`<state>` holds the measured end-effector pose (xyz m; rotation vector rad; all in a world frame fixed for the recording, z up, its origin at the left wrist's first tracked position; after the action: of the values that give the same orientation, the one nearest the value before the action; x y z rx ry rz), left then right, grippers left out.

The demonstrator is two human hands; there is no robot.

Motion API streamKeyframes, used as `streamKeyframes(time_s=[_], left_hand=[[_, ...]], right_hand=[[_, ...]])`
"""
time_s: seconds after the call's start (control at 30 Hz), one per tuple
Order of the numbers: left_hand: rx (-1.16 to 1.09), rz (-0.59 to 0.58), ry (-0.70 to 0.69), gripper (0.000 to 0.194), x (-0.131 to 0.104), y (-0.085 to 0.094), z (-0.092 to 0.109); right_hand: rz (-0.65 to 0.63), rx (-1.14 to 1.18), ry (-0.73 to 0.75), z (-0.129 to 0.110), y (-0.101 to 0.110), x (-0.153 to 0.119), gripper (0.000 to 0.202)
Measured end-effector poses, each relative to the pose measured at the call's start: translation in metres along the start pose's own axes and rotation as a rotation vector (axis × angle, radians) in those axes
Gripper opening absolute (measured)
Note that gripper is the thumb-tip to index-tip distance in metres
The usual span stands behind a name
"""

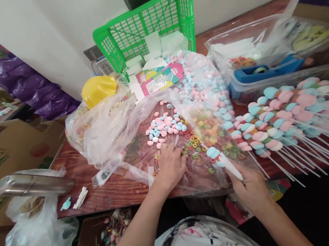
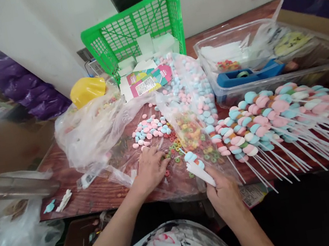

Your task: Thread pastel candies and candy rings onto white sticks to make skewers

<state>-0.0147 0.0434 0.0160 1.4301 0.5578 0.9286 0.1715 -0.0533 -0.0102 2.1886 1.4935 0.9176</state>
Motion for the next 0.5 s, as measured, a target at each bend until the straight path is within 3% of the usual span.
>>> streamKeyframes(time_s=[0.17, 0.27, 0.37, 0.5], left_hand=[[0.072, 0.035, -0.091, 0.016, -0.003, -0.004, 0.02], [0.04, 0.084, -0.103, 0.015, -0.009, -0.007, 0.021], [-0.159, 0.186, -0.065, 0.018, -0.012, -0.002, 0.007], [-0.502, 0.284, 0.107, 0.017, -0.013, 0.011, -0.035]], right_hand=[[-0.046, 0.072, 0.011, 0.0, 0.0, 0.003, 0.031], [-0.039, 0.114, -0.014, 0.003, 0.002, 0.004, 0.029], [-0.057, 0.138, -0.047, 0.005, 0.002, 0.005, 0.026], [-0.088, 0.121, -0.054, 0.002, 0.002, 0.005, 0.026]])
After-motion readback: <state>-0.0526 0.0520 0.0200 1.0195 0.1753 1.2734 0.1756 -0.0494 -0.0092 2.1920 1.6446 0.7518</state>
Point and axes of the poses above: each hand's wrist, its own x-axis towards the middle knuckle, its own y-axis out of the back of the hand, z = x × y, the point moved 7 cm from there along x, towards the middle knuckle, and after that the axes turned 10 degrees about -y, right-handed, at the moved point
